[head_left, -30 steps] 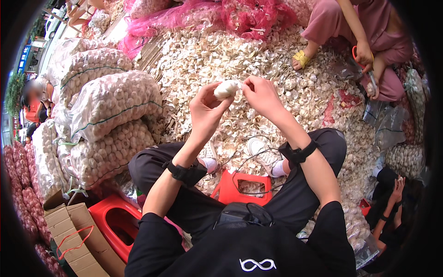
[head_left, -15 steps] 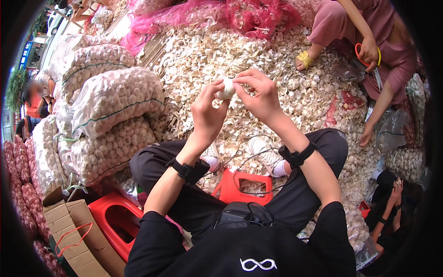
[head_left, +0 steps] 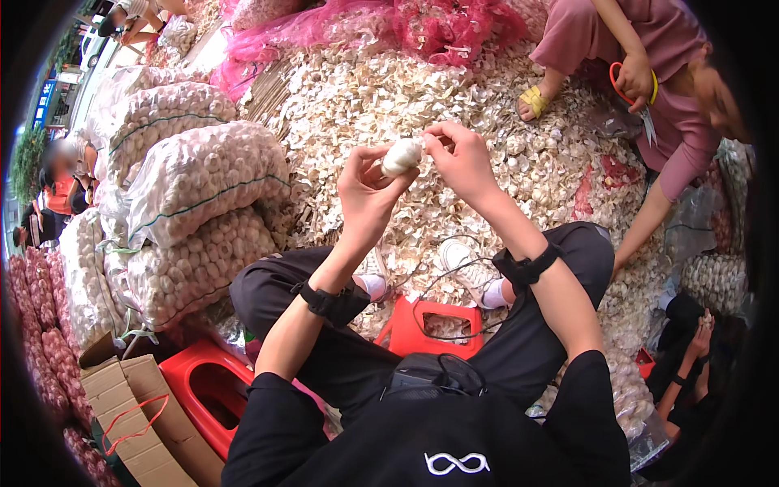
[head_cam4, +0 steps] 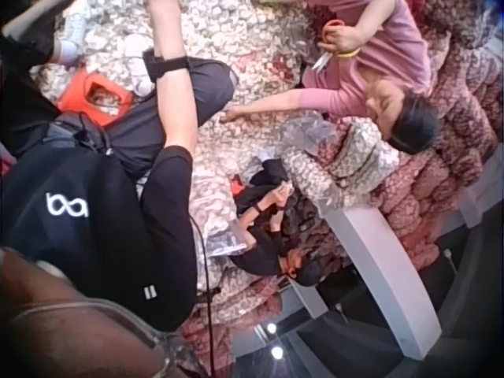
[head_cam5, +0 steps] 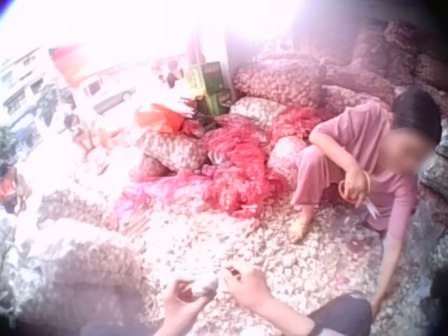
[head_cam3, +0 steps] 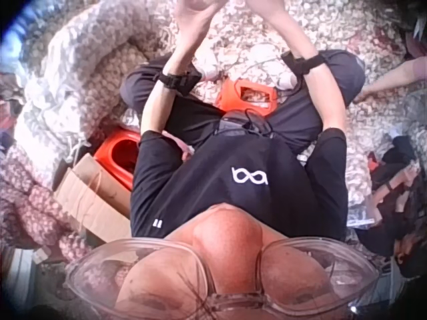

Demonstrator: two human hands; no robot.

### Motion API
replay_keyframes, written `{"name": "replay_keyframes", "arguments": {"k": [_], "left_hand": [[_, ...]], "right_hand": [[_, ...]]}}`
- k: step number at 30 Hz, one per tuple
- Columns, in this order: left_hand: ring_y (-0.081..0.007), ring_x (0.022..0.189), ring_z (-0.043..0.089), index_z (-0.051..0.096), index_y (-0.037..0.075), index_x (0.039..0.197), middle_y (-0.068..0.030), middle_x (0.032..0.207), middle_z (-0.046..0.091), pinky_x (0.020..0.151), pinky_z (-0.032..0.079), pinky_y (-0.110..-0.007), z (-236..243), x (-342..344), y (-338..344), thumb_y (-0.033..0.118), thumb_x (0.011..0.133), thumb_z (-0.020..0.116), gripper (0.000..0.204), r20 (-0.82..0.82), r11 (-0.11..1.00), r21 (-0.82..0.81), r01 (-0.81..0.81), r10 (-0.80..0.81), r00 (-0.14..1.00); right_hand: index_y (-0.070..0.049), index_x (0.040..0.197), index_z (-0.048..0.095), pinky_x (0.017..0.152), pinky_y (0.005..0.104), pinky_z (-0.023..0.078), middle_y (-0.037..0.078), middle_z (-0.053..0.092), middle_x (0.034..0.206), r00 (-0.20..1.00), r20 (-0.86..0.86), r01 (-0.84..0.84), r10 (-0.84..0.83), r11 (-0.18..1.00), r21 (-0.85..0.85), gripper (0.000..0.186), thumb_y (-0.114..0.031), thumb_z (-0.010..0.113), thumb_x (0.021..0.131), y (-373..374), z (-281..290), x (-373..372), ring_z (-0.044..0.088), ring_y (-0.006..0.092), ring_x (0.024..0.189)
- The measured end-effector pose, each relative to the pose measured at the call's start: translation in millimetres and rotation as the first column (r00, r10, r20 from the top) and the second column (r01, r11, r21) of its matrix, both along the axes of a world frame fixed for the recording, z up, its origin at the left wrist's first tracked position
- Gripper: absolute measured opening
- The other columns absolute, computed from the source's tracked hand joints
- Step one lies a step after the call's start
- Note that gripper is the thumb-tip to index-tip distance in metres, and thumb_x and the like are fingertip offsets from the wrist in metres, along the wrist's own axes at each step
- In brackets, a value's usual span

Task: Peeling individual garlic cloves from whole bulbs in a commercial or processing environment.

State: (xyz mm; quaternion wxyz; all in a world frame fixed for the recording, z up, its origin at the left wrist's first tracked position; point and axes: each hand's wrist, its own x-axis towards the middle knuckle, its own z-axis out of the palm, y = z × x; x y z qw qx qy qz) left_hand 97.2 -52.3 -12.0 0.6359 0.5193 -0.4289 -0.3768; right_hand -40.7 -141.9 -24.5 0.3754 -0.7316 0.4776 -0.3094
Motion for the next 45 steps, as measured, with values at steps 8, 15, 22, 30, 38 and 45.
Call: {"name": "replay_keyframes", "arguments": {"k": [8, 15, 22, 30, 38, 45], "left_hand": [[-0.0179, 0.094, 0.067, 0.052, -0.001, 0.107, -0.0169, 0.109, 0.066, 0.078, 0.057, -0.027, -10, 8, -1, -0.002, 0.08, 0.073, 0.033, 0.002, 0.997, 0.051, -0.05, 0.05, 0.999], [-0.0182, 0.097, 0.067, 0.055, -0.003, 0.104, -0.016, 0.114, 0.066, 0.079, 0.057, -0.028, -2, 10, 0, -0.001, 0.081, 0.072, 0.029, 0.452, 0.993, 0.022, -0.116, 0.093, 0.887], [-0.0176, 0.091, 0.069, 0.057, -0.004, 0.102, -0.0153, 0.108, 0.069, 0.077, 0.057, -0.027, -2, 7, 1, 0.002, 0.079, 0.074, 0.03, 0.52, 0.99, 0.058, -0.131, 0.082, 0.85], [-0.0146, 0.085, 0.069, 0.058, -0.002, 0.101, -0.0133, 0.099, 0.07, 0.072, 0.056, -0.026, -7, 6, 2, 0.003, 0.079, 0.075, 0.029, 0.413, 0.982, 0.115, -0.151, 0.091, 0.906], [-0.0104, 0.085, 0.067, 0.058, -0.002, 0.102, -0.0102, 0.089, 0.071, 0.071, 0.055, -0.023, -2, 7, 5, 0.002, 0.08, 0.075, 0.028, 0.335, 0.971, 0.2, -0.13, 0.057, 0.94], [-0.0216, 0.088, 0.071, 0.059, -0.001, 0.101, -0.0158, 0.105, 0.069, 0.072, 0.057, -0.029, -10, 15, 2, -0.002, 0.075, 0.074, 0.03, 0.701, 0.987, -0.058, -0.149, 0.147, 0.698]], "right_hand": [[-0.005, 0.083, 0.069, 0.058, 0.0305, 0.049, 0.007, 0.066, 0.082, 0.978, 0.145, -0.124, 0.148, 0.98, -0.158, 0.014, -0.019, 0.07, 0.08, 6, 27, -1, 0.066, 0.0187, 0.072], [-0.005, 0.084, 0.072, 0.055, 0.0308, 0.053, 0.011, 0.069, 0.068, 0.966, 0.19, -0.176, 0.174, 0.984, -0.003, 0.016, -0.019, 0.07, 0.078, 12, 16, 1, 0.068, 0.0236, 0.059], [-0.003, 0.08, 0.071, 0.056, 0.032, 0.053, 0.013, 0.068, 0.068, 0.968, 0.181, -0.163, 0.172, 0.985, -0.064, 0.013, -0.015, 0.068, 0.077, 13, 9, 0, 0.068, 0.0246, 0.06], [0.0, 0.084, 0.07, 0.057, 0.0277, 0.053, 0.012, 0.069, 0.07, 0.976, 0.149, -0.165, 0.162, 0.986, 0.009, 0.015, -0.014, 0.067, 0.08, 9, 7, 1, 0.068, 0.0161, 0.062], [0.001, 0.095, 0.071, 0.05, 0.0208, 0.047, 0.006, 0.07, 0.073, 0.959, 0.209, -0.228, 0.193, 0.961, 0.156, 0.019, -0.016, 0.066, 0.087, 8, 8, 2, 0.066, 0.0093, 0.061], [0.001, 0.081, 0.071, 0.044, 0.0198, 0.042, 0.008, 0.07, 0.072, 0.911, 0.412, -0.318, 0.037, 0.701, 0.639, 0.022, -0.019, 0.064, 0.085, 2, 16, -2, 0.066, 0.0091, 0.06]]}}
